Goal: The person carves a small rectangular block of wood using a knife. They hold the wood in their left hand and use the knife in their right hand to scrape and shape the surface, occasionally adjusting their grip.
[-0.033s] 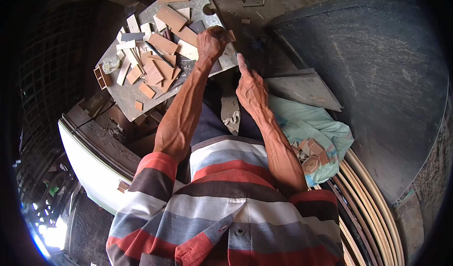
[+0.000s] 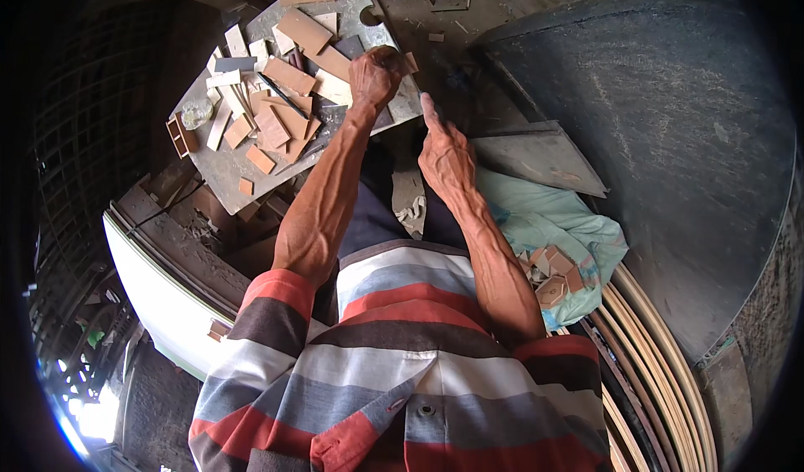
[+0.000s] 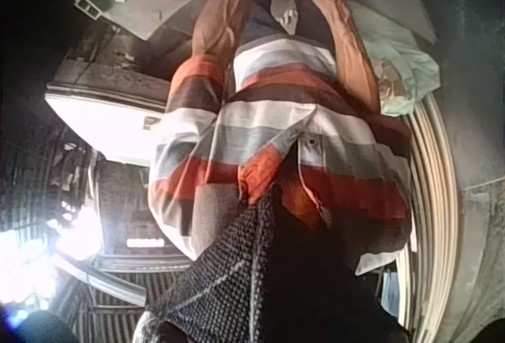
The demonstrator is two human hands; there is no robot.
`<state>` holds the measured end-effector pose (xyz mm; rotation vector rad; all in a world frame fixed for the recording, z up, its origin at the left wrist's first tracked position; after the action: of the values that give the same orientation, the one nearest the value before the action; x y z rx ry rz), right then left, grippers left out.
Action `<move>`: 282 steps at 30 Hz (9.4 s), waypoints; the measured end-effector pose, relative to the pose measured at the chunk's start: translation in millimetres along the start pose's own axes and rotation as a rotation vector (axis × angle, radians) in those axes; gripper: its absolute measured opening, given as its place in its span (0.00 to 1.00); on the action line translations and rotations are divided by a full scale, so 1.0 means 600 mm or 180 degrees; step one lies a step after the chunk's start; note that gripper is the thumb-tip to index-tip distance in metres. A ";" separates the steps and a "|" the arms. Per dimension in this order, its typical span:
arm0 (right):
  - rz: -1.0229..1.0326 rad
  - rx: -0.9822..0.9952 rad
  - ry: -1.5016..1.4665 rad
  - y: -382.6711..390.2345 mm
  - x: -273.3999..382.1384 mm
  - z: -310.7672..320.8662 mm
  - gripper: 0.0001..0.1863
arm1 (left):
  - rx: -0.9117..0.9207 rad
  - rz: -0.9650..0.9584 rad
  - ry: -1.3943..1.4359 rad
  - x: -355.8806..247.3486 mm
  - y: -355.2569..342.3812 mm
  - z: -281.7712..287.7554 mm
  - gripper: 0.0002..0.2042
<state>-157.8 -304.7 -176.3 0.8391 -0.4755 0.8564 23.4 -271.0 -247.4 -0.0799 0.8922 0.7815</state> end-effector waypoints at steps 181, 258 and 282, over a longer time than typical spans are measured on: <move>-0.0717 0.0492 0.1114 0.031 0.062 0.019 0.33 | -0.0105 -0.0920 -0.0147 0.014 0.044 -0.008 0.17; -0.0630 0.0433 0.1524 -0.095 0.092 0.058 0.26 | -0.0170 -0.0946 -0.0243 0.009 0.040 -0.008 0.13; -0.0665 0.0610 0.1521 -0.083 0.106 0.065 0.26 | -0.0282 -0.0999 -0.0071 -0.002 0.047 -0.001 0.13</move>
<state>-82.3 -325.3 -133.0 0.8085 0.1135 0.8812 4.4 -251.2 -240.1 -0.2821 0.7994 0.5270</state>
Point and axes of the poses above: each hand's wrist, its own y-axis away from the middle knuckle, its own z-axis out of the back of the hand, x = y × z, the point moved 6 cm from there along -y, towards the middle knuckle, and after that the axes turned 14 degrees about x, right-handed, at the moved point
